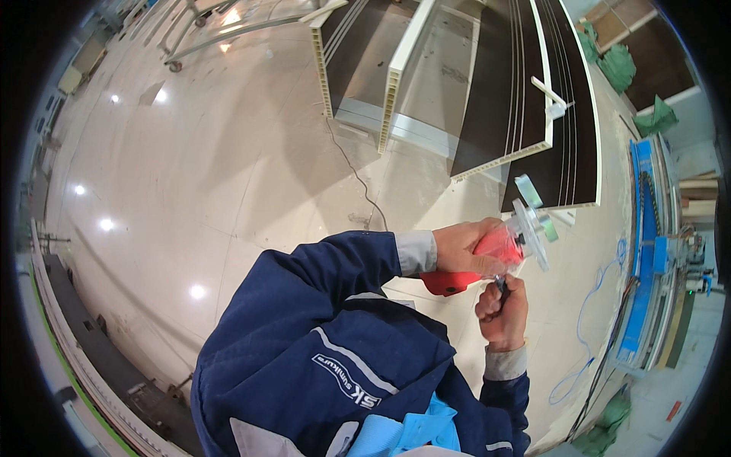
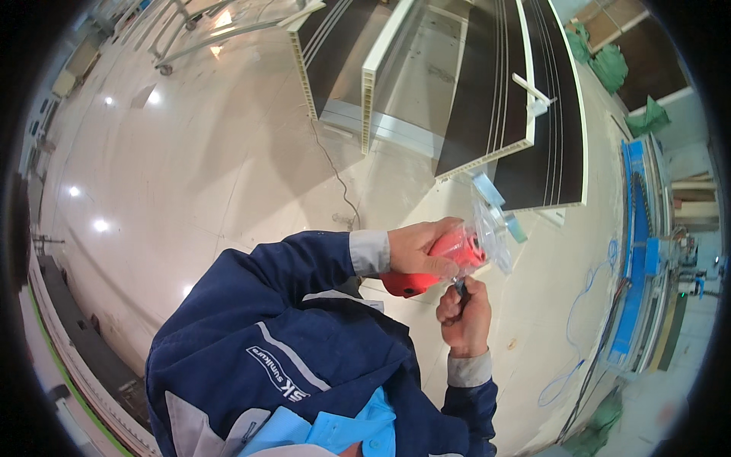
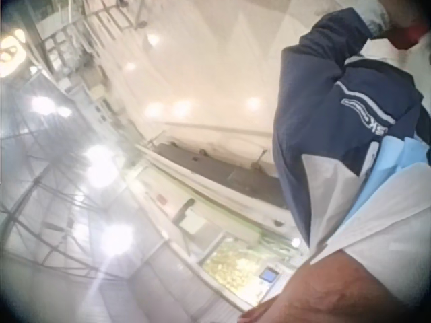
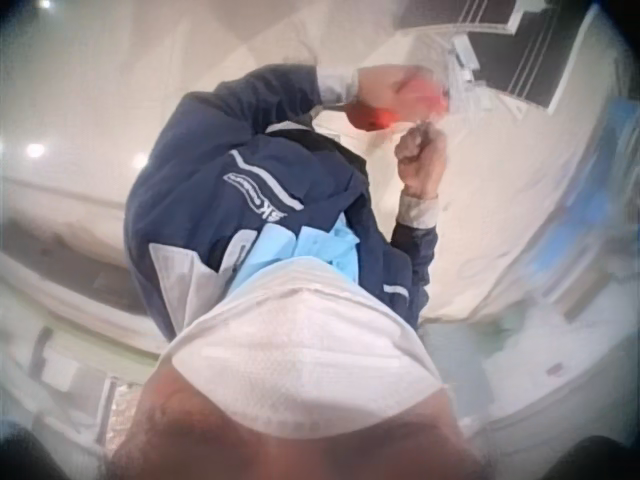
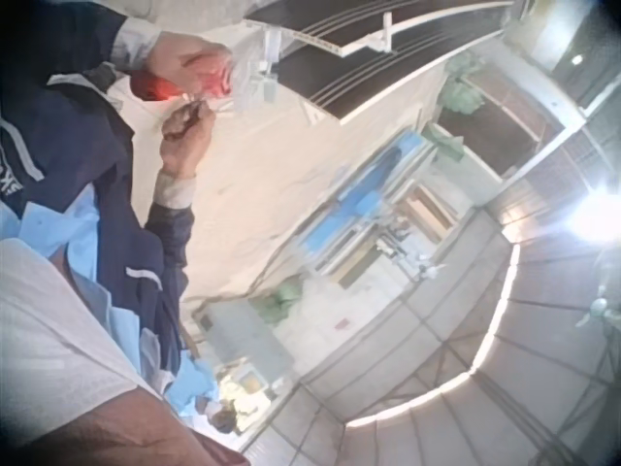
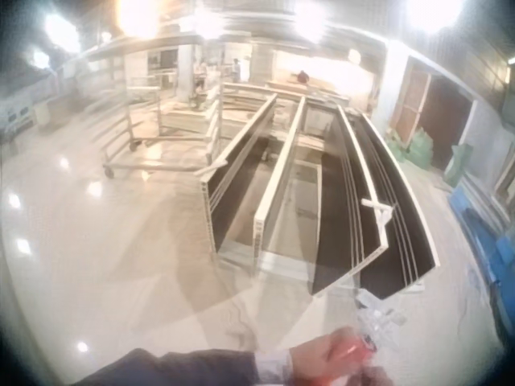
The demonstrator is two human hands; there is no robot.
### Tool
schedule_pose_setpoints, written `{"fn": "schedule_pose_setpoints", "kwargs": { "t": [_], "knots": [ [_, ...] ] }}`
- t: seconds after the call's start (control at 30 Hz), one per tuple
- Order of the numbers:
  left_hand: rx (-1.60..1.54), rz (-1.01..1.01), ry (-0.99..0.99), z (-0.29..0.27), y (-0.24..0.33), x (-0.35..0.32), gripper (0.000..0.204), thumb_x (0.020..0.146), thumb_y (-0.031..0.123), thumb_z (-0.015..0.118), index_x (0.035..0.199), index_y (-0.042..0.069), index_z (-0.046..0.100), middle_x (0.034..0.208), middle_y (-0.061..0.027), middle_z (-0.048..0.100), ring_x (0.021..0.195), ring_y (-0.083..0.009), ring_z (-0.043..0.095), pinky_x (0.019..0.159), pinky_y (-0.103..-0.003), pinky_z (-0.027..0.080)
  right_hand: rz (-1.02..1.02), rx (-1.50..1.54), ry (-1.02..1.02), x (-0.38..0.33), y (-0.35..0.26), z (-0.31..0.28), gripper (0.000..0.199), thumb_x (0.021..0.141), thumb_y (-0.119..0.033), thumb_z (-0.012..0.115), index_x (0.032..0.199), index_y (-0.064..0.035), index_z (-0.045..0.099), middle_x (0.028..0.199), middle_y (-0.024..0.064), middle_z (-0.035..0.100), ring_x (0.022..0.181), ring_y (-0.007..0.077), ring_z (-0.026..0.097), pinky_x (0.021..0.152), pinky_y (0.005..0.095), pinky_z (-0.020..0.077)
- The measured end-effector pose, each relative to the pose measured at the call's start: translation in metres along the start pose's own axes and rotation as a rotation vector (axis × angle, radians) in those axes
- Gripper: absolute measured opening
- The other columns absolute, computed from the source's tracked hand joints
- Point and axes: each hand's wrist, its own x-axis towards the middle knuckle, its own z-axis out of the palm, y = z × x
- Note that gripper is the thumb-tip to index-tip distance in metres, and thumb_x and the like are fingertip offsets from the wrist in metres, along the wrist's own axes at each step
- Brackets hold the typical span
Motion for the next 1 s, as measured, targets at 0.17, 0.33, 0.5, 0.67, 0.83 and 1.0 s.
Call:
{"fn": "schedule_pose_setpoints", "kwargs": {
  "t": [0.17, 0.33, 0.5, 0.67, 0.83, 1.0],
  "knots": [
    [-0.176, 0.004, 0.073, 0.011, 0.025, -0.063, 0.060, 0.102, 0.051, 0.065, 0.138, 0.005, 0.052, 0.115, -0.0068, 0.065, 0.100, -0.0138, 0.062, 0.087, -0.030, 0.053, -0.642, -0.609, -0.028, -0.035, 0.044, 0.027, 0.036, 0.106, -0.037, 0.053, 0.096, -0.0038, 0.060, 0.078, 0.0061, 0.055, 0.065, 0.0163, 0.050, 0.057, 0.0318, 0.0409],
    [-0.451, -0.188, 0.152, 0.031, 0.030, -0.146, 0.058, 0.106, 0.059, 0.052, 0.127, 0.005, 0.061, 0.109, -0.0041, 0.067, 0.089, -0.0096, 0.062, 0.078, -0.027, 0.054, -1.403, -1.443, -0.118, -0.055, 0.072, 0.055, 0.030, 0.105, -0.029, 0.058, 0.114, -0.0006, 0.060, 0.100, 0.0169, 0.064, 0.085, 0.0325, 0.062, 0.070, 0.0408, 0.0506],
    [-0.590, -0.430, 0.199, 0.029, 0.037, -0.234, 0.059, 0.105, 0.060, 0.052, 0.125, 0.006, 0.063, 0.107, -0.0028, 0.068, 0.088, -0.0091, 0.064, 0.075, -0.027, 0.055, -1.406, -1.505, -0.211, -0.067, 0.127, 0.088, 0.025, 0.105, -0.024, 0.055, 0.095, -0.0027, 0.062, 0.084, 0.0137, 0.062, 0.070, 0.0327, 0.058, 0.063, 0.0433, 0.0460],
    [-0.605, -0.234, 0.314, 0.004, 0.050, -0.275, 0.063, 0.104, 0.056, 0.058, 0.132, -0.001, 0.058, 0.115, -0.0087, 0.067, 0.094, -0.0128, 0.065, 0.082, -0.029, 0.056, -0.880, -0.995, -0.109, -0.074, 0.179, 0.145, 0.032, 0.106, -0.026, 0.052, 0.085, -0.0035, 0.058, 0.072, 0.0053, 0.056, 0.060, 0.0186, 0.052, 0.055, 0.0339, 0.0393],
    [-0.239, 0.061, 0.421, -0.070, 0.068, -0.307, 0.065, 0.099, 0.047, 0.069, 0.141, 0.001, 0.049, 0.124, -0.0101, 0.063, 0.107, -0.0155, 0.062, 0.094, -0.033, 0.052, -0.073, -0.268, -0.174, -0.060, 0.191, 0.233, 0.046, 0.109, -0.039, 0.042, 0.071, -0.0133, 0.043, 0.054, -0.0011, 0.036, 0.045, 0.0110, 0.030, 0.047, 0.0286, 0.0257],
    [-0.245, -0.054, 0.334, -0.191, 0.097, -0.344, 0.055, 0.096, 0.025, 0.073, 0.141, 0.004, 0.049, 0.130, -0.0096, 0.061, 0.112, -0.0162, 0.061, 0.097, -0.034, 0.052, 0.099, -0.169, -0.210, -0.014, 0.203, 0.335, 0.044, 0.110, -0.038, 0.044, 0.075, -0.0118, 0.048, 0.056, 0.0002, 0.042, 0.048, 0.0124, 0.036, 0.046, 0.0293, 0.0292]
  ]
}}
